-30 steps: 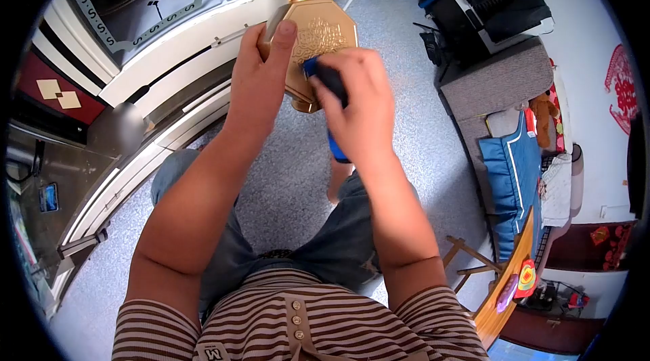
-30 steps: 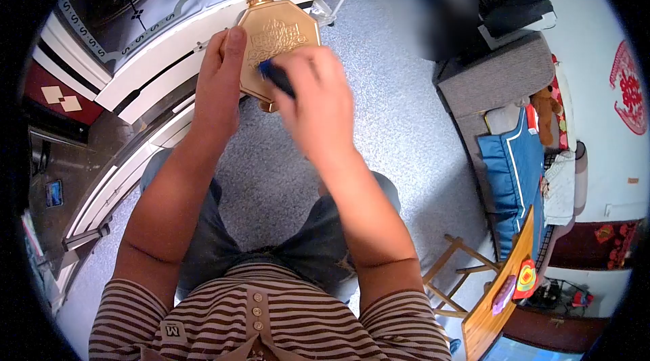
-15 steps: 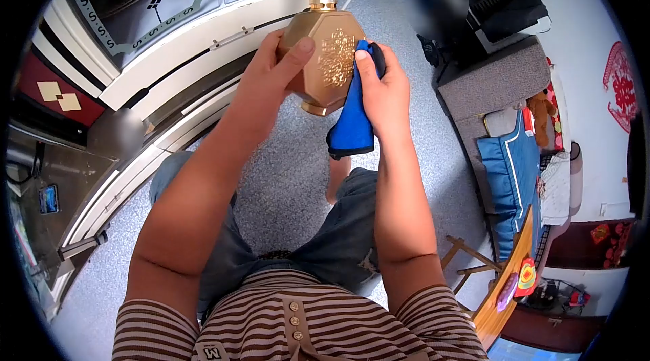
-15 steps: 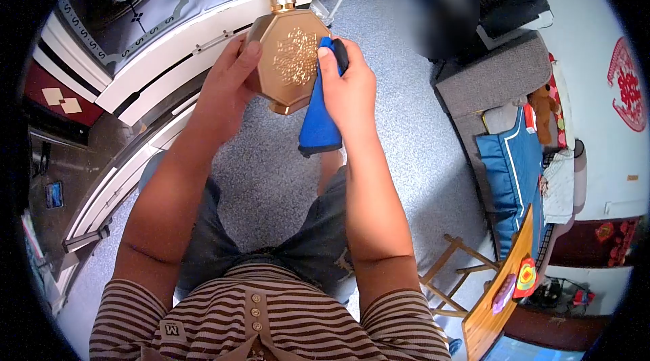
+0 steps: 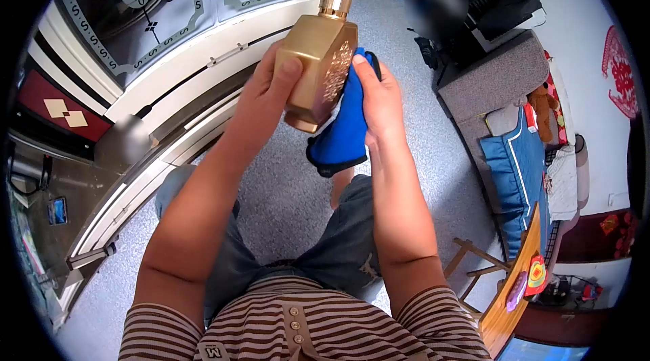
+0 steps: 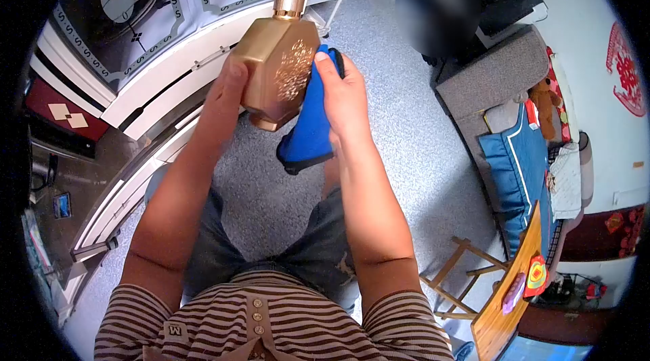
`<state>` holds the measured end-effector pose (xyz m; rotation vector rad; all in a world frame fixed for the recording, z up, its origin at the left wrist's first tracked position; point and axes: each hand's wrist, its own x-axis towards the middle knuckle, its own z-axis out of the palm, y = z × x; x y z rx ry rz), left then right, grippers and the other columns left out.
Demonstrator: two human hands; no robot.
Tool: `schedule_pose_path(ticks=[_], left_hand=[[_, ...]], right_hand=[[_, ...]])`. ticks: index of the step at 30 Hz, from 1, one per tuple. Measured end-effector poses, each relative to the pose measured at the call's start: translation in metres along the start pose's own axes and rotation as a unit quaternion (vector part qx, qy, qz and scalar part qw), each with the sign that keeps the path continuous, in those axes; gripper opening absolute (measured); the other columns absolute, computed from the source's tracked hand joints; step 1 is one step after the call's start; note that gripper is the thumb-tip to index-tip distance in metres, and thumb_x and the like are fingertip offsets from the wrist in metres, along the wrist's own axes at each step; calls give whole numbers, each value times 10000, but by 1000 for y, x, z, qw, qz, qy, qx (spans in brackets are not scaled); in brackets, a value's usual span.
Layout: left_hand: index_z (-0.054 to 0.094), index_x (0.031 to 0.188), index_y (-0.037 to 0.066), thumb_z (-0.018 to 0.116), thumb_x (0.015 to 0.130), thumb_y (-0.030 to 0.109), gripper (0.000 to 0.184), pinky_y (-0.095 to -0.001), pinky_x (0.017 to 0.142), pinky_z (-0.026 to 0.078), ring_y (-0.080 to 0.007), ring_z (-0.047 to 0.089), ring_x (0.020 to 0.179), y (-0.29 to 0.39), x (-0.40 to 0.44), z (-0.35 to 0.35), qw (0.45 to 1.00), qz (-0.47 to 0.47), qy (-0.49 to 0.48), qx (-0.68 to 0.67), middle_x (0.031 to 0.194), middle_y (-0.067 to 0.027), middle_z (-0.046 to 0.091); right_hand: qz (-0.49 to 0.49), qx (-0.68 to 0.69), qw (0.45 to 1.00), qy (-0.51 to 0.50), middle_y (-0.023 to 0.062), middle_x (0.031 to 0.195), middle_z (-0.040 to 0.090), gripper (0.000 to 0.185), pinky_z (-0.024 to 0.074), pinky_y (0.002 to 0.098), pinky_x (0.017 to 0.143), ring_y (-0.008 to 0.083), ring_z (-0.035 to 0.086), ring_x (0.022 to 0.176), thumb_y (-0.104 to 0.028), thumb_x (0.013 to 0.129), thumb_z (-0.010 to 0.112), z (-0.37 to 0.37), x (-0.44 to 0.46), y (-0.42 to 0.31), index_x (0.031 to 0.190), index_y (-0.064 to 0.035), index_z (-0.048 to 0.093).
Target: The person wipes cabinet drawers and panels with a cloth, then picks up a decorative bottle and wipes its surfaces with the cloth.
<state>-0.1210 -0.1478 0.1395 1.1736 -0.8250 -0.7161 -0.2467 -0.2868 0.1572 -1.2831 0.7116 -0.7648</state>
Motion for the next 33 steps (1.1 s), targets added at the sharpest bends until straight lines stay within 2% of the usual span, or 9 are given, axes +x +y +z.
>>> schedule_pose_path(ticks=[2,5,10,14,18,20,22,26,33], left_hand=[[471,1444,39,461,1029,617,711,-389,1059,468,-216,593,1225,-10,-1,8,988,-27,27,-150,1345,-109,595],[465,1455,53,456,1025,622,713,-399,1082,458,-239,593,1252,7,-5,17,950,-111,2,-291,1362,-115,595],[468,1452,56,494,1017,593,692,-416,1074,473,-248,608,1238,12,3,3,944,-120,-27,-307,1355,-125,606],[473,1447,54,502,1018,579,679,-423,1056,486,-251,630,1206,7,7,-3,944,-120,-49,-303,1330,-128,621],[474,1456,60,506,1020,569,670,-408,1038,495,-244,610,1236,-4,7,4,950,-128,-29,-282,1347,-123,614],[445,1488,35,539,991,614,769,-320,967,515,-206,608,1179,-12,12,8,914,-145,-12,-379,1272,-107,630],[426,1507,39,541,977,646,813,-321,961,518,-208,601,1180,-12,16,8,944,-136,14,-299,1271,-108,628],[433,1510,67,559,944,697,856,-324,959,519,-208,589,1203,-20,16,0,986,-108,-32,-120,1282,-113,623],[493,1438,84,556,924,728,827,-319,959,539,-210,621,1200,-14,9,11,944,-193,-63,-260,1284,-109,624]], right_hand=[[4,2,1000,-1,8,930,679,197,504,259,717,84,605,802,-237,1018,649,4,-1,4,1075,-50,678],[-9,1,1000,-1,15,944,684,214,507,264,738,88,607,820,-238,1016,652,6,2,11,1086,-37,672],[-131,-142,981,5,73,995,711,288,527,306,833,146,650,896,-254,989,684,7,2,14,1120,-1,642],[-113,-211,971,19,113,1021,719,329,527,326,862,169,665,941,-274,970,703,2,2,15,1144,-7,622],[-200,-286,936,37,123,1016,710,331,524,335,856,171,661,954,-279,970,700,5,0,14,1156,-21,608],[-214,-287,933,36,113,1004,702,313,522,332,851,167,652,947,-270,984,682,8,0,17,1157,-20,608],[-119,-82,989,2,79,983,676,257,508,313,844,148,620,916,-236,1028,616,10,2,22,1159,-16,608],[-128,-37,991,-18,28,1036,669,244,519,256,819,81,615,915,-224,1095,503,12,-6,20,1210,-38,611],[-140,11,990,3,9,995,634,193,479,264,841,89,568,911,-209,1041,608,19,-19,3,1128,-37,612]])
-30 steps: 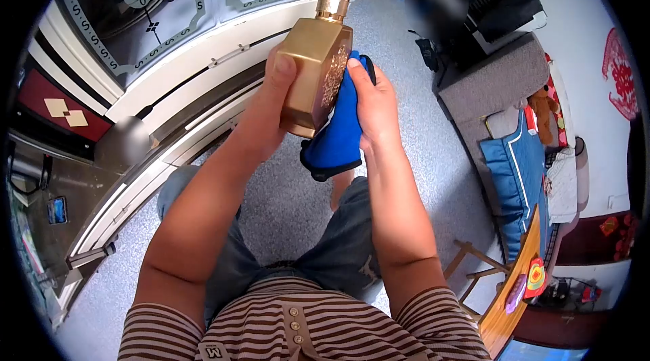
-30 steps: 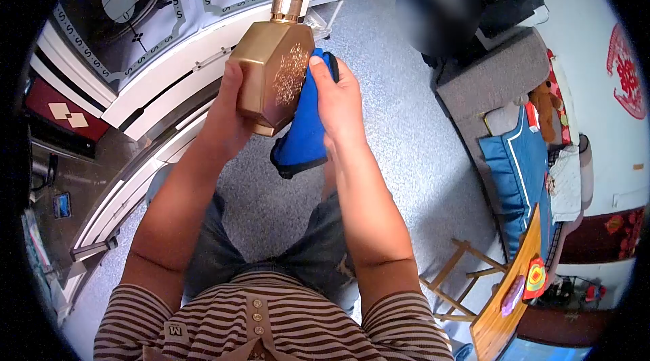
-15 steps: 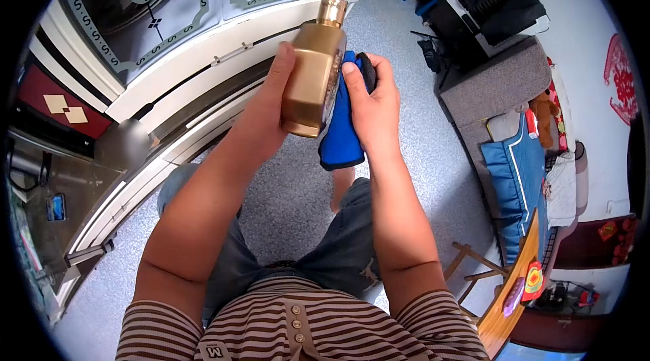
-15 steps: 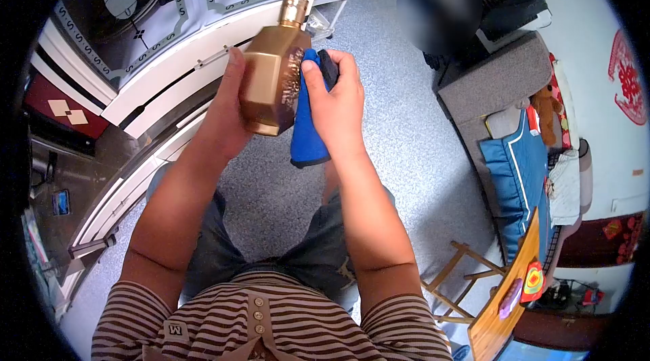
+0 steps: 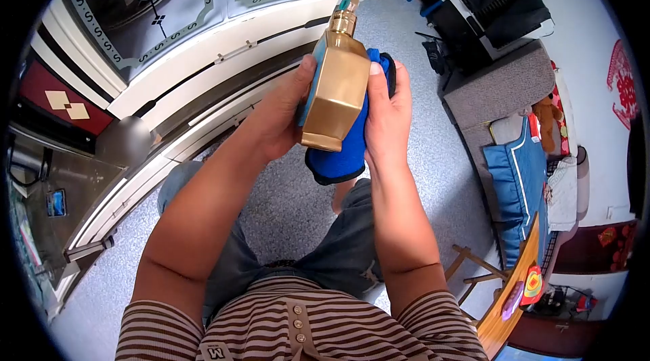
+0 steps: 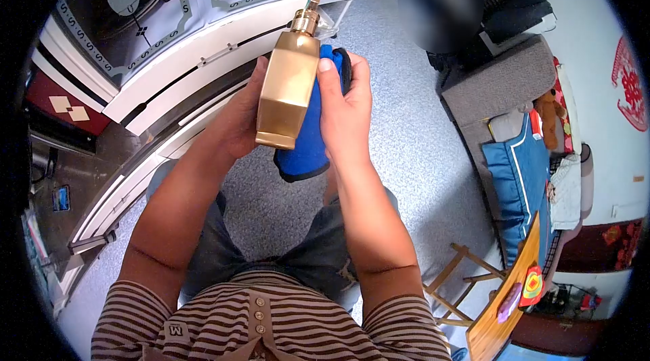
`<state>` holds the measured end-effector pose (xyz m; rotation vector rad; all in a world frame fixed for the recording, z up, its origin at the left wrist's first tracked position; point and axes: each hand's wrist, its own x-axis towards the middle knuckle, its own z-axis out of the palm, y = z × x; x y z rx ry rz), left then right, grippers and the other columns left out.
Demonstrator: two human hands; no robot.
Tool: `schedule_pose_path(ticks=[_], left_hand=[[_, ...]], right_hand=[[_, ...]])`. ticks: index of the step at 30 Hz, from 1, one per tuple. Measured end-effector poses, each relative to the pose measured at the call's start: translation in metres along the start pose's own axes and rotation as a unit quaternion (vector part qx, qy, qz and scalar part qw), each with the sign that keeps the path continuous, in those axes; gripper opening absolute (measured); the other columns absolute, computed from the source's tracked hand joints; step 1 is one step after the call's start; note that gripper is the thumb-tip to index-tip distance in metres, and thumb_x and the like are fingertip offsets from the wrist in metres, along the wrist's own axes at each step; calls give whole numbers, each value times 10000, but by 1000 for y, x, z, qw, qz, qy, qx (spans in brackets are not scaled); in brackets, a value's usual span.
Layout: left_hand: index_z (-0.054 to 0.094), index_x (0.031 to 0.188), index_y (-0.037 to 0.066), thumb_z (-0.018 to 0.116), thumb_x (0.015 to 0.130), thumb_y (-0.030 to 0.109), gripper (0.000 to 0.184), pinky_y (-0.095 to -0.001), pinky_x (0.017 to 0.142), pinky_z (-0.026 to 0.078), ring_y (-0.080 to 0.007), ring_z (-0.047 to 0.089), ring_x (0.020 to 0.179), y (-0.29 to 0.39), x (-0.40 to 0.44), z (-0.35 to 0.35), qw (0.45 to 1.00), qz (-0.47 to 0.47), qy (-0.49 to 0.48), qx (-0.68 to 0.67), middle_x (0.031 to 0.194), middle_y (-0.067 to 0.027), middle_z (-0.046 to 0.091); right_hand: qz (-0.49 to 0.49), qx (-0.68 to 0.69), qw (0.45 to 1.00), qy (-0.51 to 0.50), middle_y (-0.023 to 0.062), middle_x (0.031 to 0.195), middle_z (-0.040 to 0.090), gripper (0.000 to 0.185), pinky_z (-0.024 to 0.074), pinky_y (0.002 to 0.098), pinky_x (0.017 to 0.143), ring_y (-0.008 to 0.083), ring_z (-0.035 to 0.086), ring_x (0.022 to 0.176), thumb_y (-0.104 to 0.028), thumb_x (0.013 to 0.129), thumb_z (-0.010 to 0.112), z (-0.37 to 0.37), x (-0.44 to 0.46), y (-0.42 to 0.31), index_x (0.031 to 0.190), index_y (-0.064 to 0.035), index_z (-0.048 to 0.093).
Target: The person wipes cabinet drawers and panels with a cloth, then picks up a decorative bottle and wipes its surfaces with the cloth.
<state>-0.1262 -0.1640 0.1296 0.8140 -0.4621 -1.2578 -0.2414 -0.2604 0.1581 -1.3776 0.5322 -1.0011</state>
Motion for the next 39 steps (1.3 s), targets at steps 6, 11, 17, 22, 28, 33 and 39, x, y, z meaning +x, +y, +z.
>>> schedule_pose_path(ticks=[6,11,17,22,28,33,39], left_hand=[[506,1417,90,350,1044,640,682,-373,946,577,-195,647,1178,-4,10,3,996,-12,12,-90,1304,-99,629],[519,1395,72,319,1067,603,656,-367,899,611,-211,688,1114,-6,12,-5,995,45,37,-84,1243,-120,658],[513,1403,80,361,1025,675,722,-378,827,639,-252,700,1083,-2,14,-23,994,69,75,-41,1239,-150,649],[498,1390,66,424,1018,660,704,-393,801,639,-244,711,1044,1,16,-24,994,67,86,-10,1203,-170,648],[536,1291,28,692,889,651,758,-367,829,561,-215,643,987,4,16,-19,968,84,230,53,1085,-140,626],[544,1271,30,702,892,630,728,-349,822,556,-202,639,965,9,13,-19,968,104,222,61,1080,-133,628],[547,1260,21,708,896,614,715,-320,822,542,-182,634,965,6,10,-15,958,103,241,116,1065,-122,633]], right_hand=[[-87,-89,992,-16,34,1009,645,244,488,287,875,123,592,941,-211,967,720,-9,2,-6,1113,-46,615],[-295,-262,918,-32,121,1054,664,295,521,343,880,267,659,1000,-103,842,789,-9,-3,-14,1097,-43,654],[-374,-347,843,-170,141,1093,668,389,528,371,893,293,660,1007,11,718,834,2,-20,-23,1077,-42,695],[-334,-363,868,-61,134,1032,669,281,522,349,882,280,661,984,-18,784,803,-5,-1,-22,1044,-34,699],[-373,-407,833,-42,124,1022,640,329,553,377,797,314,674,924,-55,741,836,1,-9,-24,1035,-58,689],[-394,-375,835,-85,126,1026,643,323,553,371,790,318,674,923,-51,740,835,0,-10,-28,1027,-53,687],[-369,-388,844,-28,124,1025,644,327,554,373,791,314,671,923,-50,736,835,-4,-1,-20,1028,-58,686]])
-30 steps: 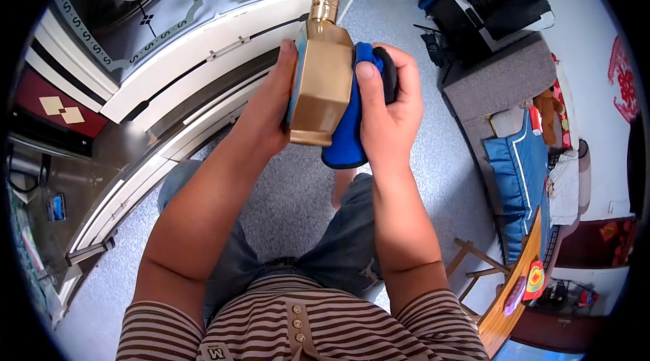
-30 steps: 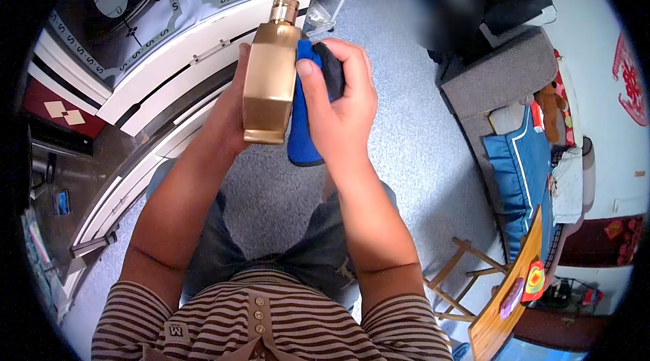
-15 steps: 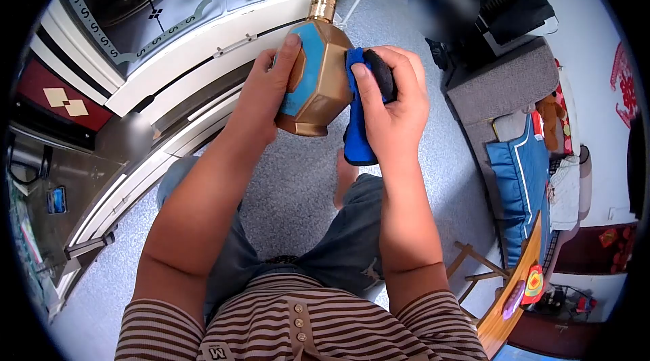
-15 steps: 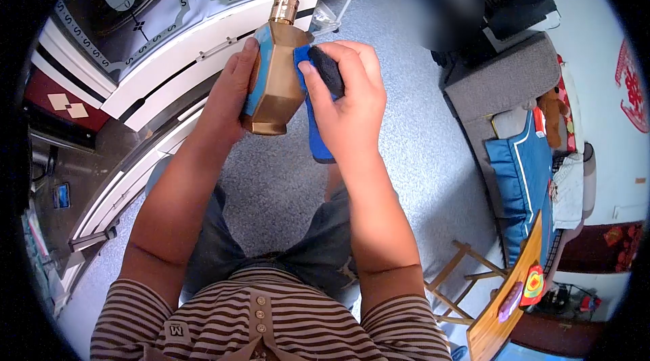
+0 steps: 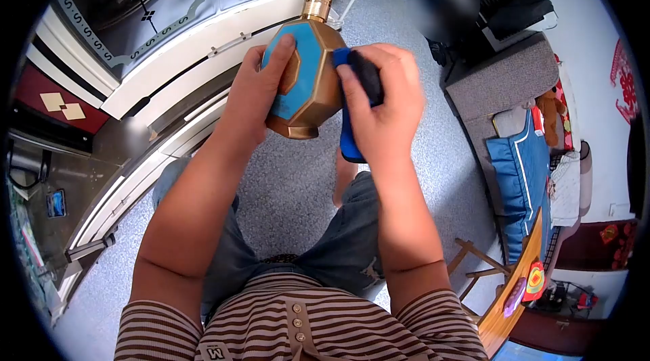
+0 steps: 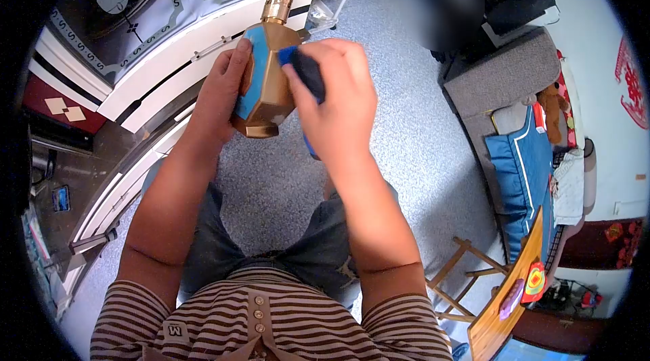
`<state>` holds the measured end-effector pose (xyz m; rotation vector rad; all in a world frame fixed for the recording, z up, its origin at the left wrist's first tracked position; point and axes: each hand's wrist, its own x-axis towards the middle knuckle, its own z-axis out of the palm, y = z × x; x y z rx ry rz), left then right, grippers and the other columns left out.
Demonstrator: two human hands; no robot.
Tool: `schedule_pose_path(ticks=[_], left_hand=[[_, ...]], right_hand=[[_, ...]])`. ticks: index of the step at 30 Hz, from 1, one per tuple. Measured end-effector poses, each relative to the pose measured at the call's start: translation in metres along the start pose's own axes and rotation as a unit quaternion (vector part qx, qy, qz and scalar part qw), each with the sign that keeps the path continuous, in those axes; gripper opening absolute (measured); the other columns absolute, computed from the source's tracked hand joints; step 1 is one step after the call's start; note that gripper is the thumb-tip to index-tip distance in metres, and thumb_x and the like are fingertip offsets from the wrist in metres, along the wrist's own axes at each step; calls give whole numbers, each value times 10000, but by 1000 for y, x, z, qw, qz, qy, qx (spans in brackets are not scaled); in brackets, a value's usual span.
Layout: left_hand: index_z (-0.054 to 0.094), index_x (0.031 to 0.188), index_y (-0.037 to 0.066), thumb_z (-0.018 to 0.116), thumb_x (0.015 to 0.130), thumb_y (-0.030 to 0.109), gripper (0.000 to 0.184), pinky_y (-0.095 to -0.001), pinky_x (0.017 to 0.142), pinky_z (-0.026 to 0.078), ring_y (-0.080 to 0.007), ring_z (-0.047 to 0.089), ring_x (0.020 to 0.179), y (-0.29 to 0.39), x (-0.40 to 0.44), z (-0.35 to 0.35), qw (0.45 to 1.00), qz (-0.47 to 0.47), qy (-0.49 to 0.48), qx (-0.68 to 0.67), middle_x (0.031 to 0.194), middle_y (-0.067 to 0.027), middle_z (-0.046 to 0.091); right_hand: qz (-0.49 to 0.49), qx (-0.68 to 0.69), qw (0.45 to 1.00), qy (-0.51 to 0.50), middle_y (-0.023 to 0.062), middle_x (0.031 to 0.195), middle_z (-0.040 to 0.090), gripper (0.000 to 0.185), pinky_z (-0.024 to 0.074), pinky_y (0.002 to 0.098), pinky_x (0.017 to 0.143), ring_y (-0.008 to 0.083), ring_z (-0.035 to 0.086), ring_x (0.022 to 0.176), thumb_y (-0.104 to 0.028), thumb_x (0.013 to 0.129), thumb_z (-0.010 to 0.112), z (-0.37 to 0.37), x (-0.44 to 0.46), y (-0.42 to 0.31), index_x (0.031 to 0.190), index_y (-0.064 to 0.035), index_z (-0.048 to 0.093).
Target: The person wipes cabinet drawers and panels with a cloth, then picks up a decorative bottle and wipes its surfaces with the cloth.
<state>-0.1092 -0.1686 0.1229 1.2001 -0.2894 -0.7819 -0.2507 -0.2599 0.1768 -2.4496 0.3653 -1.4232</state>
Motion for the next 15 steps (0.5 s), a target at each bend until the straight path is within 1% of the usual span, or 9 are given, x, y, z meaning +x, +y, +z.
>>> schedule_pose_path(ticks=[2,3,5,7,9,11,13,14,15], left_hand=[[548,1255,19,708,897,611,710,-313,819,539,-175,634,960,-1,1,-3,1000,-14,6,-12,1061,-119,634],[549,1253,18,707,900,607,705,-316,818,538,-173,634,956,0,3,-6,1000,-14,2,-25,1058,-118,634],[550,1251,18,706,903,604,699,-320,817,538,-170,634,951,1,6,-10,999,-14,-3,-38,1056,-117,634],[550,1254,16,703,907,602,697,-329,817,540,-173,636,953,3,6,-13,999,8,-23,-31,1054,-118,634],[548,1257,16,704,906,601,699,-332,817,543,-176,638,955,8,-1,-11,1000,14,-15,-7,1056,-121,634],[547,1260,16,705,905,600,702,-335,816,546,-179,639,957,8,-4,-10,1000,20,-6,16,1057,-124,633],[546,1257,14,709,904,597,701,-330,806,550,-181,644,945,4,-2,-10,1000,20,0,23,1062,-128,634],[546,1257,14,709,904,597,701,-330,806,550,-181,644,945,3,-2,-11,1000,20,-1,23,1062,-128,634],[545,1256,13,710,903,596,701,-332,806,550,-183,645,944,5,-3,-11,1000,8,0,8,1067,-130,634]], right_hand=[[-35,-3,999,-24,121,1025,638,385,550,397,808,326,659,935,-64,698,848,1,-3,-9,1046,-72,683],[-35,-3,999,-24,121,1025,638,385,550,397,808,326,659,935,-64,698,848,2,-6,-14,1046,-72,683],[-72,31,995,-67,118,1033,637,417,546,406,820,329,655,946,-74,675,855,3,-10,-21,1055,-78,683],[-67,30,995,-68,122,1030,641,397,548,398,816,328,657,940,-66,689,851,3,-7,-22,1051,-74,685],[-18,19,999,-35,126,1025,646,351,549,389,814,327,661,936,-56,724,839,3,-2,-14,1039,-63,685],[-1,6,1000,-5,129,1030,650,289,549,373,816,315,671,943,-46,777,819,4,1,-3,1030,-48,679],[12,12,1000,3,130,1035,643,345,550,377,807,319,665,942,-33,732,829,6,1,1,1042,-55,678],[12,12,1000,3,130,1035,643,345,550,377,807,319,665,942,-33,732,829,6,0,0,1042,-55,678],[-14,0,1000,-11,123,1044,639,388,550,387,808,326,657,954,-31,694,832,6,-2,-6,1049,-66,680]])
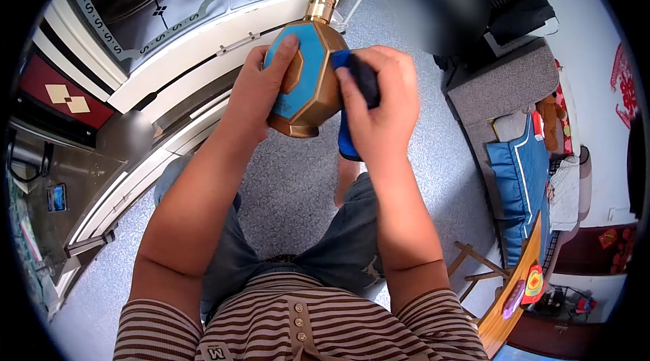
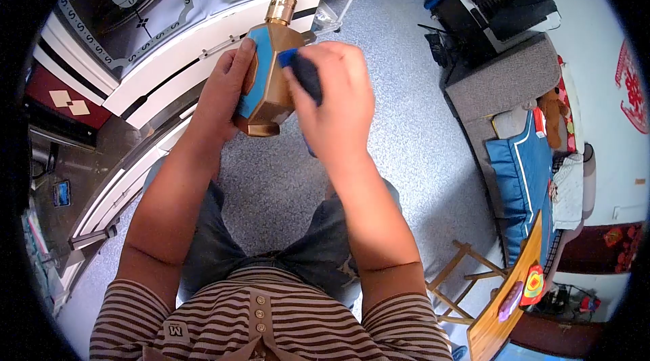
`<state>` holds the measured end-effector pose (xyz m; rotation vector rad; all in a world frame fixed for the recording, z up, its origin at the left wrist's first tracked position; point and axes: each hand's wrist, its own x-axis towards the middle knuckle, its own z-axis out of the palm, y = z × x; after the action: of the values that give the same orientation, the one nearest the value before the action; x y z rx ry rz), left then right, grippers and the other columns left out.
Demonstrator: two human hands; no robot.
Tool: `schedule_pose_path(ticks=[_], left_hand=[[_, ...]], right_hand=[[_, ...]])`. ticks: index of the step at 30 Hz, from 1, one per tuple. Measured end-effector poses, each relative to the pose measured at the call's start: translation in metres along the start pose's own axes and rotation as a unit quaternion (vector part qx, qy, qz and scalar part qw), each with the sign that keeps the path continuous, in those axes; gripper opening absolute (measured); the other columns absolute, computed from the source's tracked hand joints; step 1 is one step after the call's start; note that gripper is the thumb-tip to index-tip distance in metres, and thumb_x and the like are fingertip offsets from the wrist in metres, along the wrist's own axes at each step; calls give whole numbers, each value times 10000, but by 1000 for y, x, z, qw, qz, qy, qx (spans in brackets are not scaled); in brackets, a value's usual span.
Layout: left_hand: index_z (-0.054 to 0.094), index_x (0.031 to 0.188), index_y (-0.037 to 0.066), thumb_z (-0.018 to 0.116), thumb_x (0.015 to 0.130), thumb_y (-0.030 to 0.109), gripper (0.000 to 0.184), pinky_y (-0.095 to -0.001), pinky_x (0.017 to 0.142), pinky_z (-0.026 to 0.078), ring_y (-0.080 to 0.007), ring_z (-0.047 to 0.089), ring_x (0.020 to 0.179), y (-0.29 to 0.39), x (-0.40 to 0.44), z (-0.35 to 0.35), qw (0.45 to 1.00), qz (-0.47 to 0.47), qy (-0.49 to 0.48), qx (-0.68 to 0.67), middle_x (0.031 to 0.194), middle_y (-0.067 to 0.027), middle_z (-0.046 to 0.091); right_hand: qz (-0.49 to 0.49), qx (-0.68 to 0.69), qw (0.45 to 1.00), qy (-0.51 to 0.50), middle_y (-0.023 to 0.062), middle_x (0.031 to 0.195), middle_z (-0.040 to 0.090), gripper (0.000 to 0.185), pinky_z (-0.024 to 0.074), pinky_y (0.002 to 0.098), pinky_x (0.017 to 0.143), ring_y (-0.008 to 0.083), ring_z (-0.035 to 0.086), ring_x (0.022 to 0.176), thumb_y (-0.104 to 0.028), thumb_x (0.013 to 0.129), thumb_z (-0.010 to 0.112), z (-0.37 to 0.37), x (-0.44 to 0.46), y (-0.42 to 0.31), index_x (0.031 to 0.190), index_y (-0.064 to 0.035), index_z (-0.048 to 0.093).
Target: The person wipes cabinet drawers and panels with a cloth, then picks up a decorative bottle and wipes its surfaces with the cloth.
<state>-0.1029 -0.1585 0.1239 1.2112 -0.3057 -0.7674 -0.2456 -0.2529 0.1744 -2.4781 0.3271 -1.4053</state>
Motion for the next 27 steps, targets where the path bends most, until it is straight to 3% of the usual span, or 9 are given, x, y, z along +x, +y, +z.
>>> schedule_pose_path(ticks=[1,6,10,12,16,17,21,27], left_hand=[[545,1255,12,710,903,595,700,-333,805,551,-185,646,942,1,0,0,1000,-12,0,-15,1072,-132,634],[545,1251,14,704,908,594,693,-335,805,552,-175,648,933,-2,11,-5,998,9,5,-63,1029,-117,644],[549,1242,17,722,898,586,687,-323,810,544,-171,647,930,2,8,-3,1000,22,-6,-9,1019,-111,646],[552,1240,18,729,893,583,686,-319,813,541,-173,646,934,4,3,0,999,27,-9,15,1032,-115,644],[544,1251,10,729,894,583,700,-324,832,541,-183,645,954,3,0,3,1000,-5,5,-16,1067,-126,638],[539,1256,6,725,897,582,703,-329,837,544,-185,645,961,2,0,2,1000,-12,14,-23,1077,-130,637],[535,1264,11,725,897,584,707,-320,829,552,-183,648,958,9,-2,1,999,-17,32,-32,1072,-126,638],[552,1249,20,723,898,589,690,-314,810,546,-178,643,938,3,1,-1,999,43,2,-4,1062,-118,635]], right_hand=[[-26,-12,999,-14,116,1053,635,431,550,397,809,333,650,966,-29,656,834,0,-1,-6,1056,-77,681],[-93,41,990,-100,108,1022,665,405,538,373,831,313,657,972,-27,692,848,-2,-8,-25,1065,-77,698],[-37,33,998,-30,132,1027,669,327,529,364,856,305,661,961,-16,739,822,0,2,-7,1036,-49,691],[17,13,999,23,131,1025,651,340,549,383,807,328,662,949,-41,733,826,1,4,5,1038,-60,678],[-8,-1,1000,15,132,1032,645,341,547,386,818,329,661,941,-24,732,817,2,0,-3,1043,-61,680],[-22,9,1000,-10,126,1037,642,389,546,390,827,333,656,953,-29,688,829,1,-2,-6,1047,-72,682],[-54,47,994,-79,119,1019,667,367,530,367,849,308,660,972,-24,709,836,1,-9,-20,1046,-58,694],[24,20,999,16,138,1017,654,298,546,375,830,324,667,958,-33,772,820,1,4,5,1027,-40,667]])
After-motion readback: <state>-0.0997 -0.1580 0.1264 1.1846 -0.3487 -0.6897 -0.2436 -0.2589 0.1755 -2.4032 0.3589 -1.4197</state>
